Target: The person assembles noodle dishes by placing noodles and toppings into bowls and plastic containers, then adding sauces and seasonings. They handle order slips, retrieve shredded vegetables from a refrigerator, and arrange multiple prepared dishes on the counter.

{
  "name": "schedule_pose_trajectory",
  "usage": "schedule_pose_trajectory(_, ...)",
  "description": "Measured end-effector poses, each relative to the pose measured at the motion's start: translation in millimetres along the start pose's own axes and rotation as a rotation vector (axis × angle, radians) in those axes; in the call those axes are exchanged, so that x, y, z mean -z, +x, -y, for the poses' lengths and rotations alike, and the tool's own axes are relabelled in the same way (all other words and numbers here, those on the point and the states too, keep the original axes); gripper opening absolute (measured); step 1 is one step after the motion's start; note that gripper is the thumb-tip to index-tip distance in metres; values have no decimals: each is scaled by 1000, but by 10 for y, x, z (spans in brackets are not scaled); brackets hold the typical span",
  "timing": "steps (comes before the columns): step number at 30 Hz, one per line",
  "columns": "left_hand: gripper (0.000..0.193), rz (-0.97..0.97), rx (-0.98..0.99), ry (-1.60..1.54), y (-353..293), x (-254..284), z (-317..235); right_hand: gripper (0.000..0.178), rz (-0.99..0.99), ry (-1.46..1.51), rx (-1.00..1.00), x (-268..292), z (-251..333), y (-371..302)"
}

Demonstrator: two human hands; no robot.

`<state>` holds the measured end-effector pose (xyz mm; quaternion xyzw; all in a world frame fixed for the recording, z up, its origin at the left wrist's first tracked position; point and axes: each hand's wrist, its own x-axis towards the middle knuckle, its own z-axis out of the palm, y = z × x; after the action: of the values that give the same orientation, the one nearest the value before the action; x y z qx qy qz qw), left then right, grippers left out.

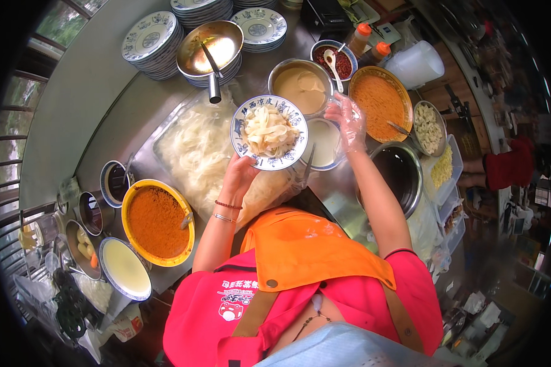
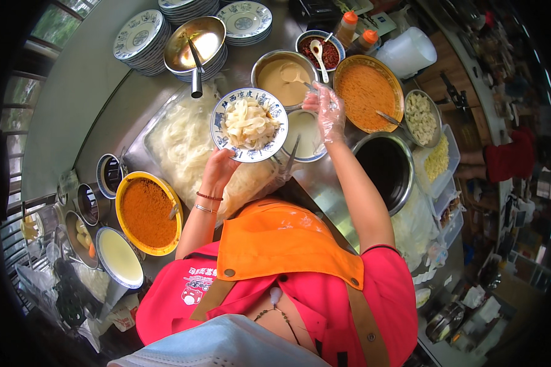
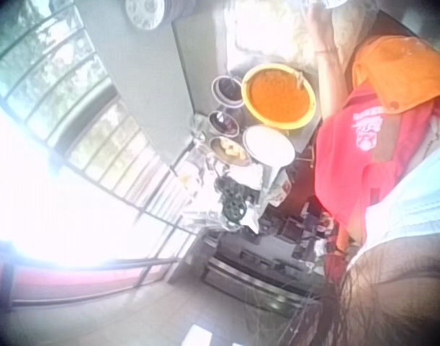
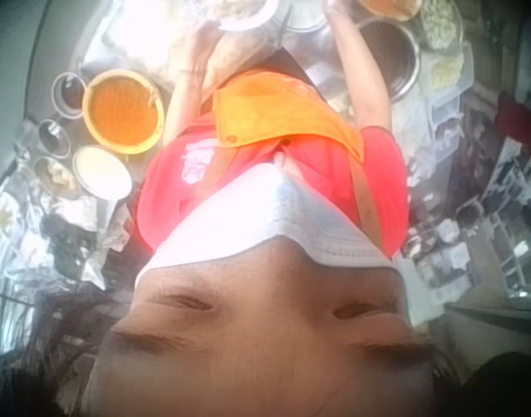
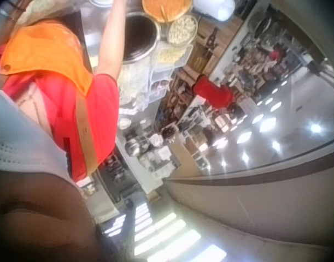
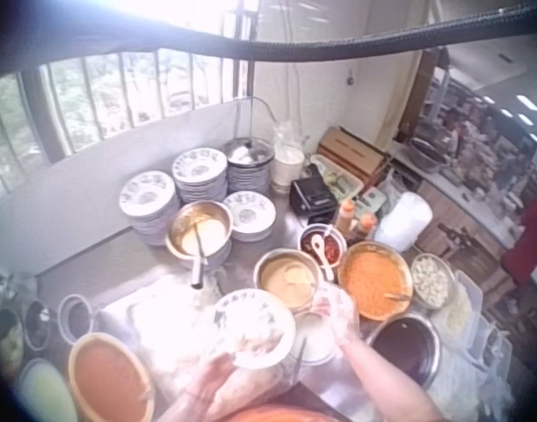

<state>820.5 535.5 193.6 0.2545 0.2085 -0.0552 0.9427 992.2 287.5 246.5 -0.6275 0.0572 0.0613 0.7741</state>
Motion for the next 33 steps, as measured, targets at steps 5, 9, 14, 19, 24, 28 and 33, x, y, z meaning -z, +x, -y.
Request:
schedule_pose_trajectory(5,61,68,24,-80,300,-35,55,39,117,-32,-10,-117,503,-598)
schedule_pose_trajectory(9,61,95,36,-114,455,-94,94,32,321,-351,178,-169,637,-995)
schedule_pose_trajectory(14,61,126,55,-110,536,-128,104,28,485,-964,843,-149,739,-1129)
schedule_pose_trajectory(19,61,111,46,-76,522,-114,76,33,139,73,-5,-133,668,-1029)
schedule_pose_trajectory(24,62,97,34,-64,377,-6,65,42,-70,540,-289,93,496,-572)
schedule_pose_trajectory(28,70,37,-41,-82,78,11,6,45,99,258,-226,153,144,-308)
schedule_pose_trajectory(33,73,-85,-41,-52,-159,234,-25,50,342,-372,-81,326,-319,-78)
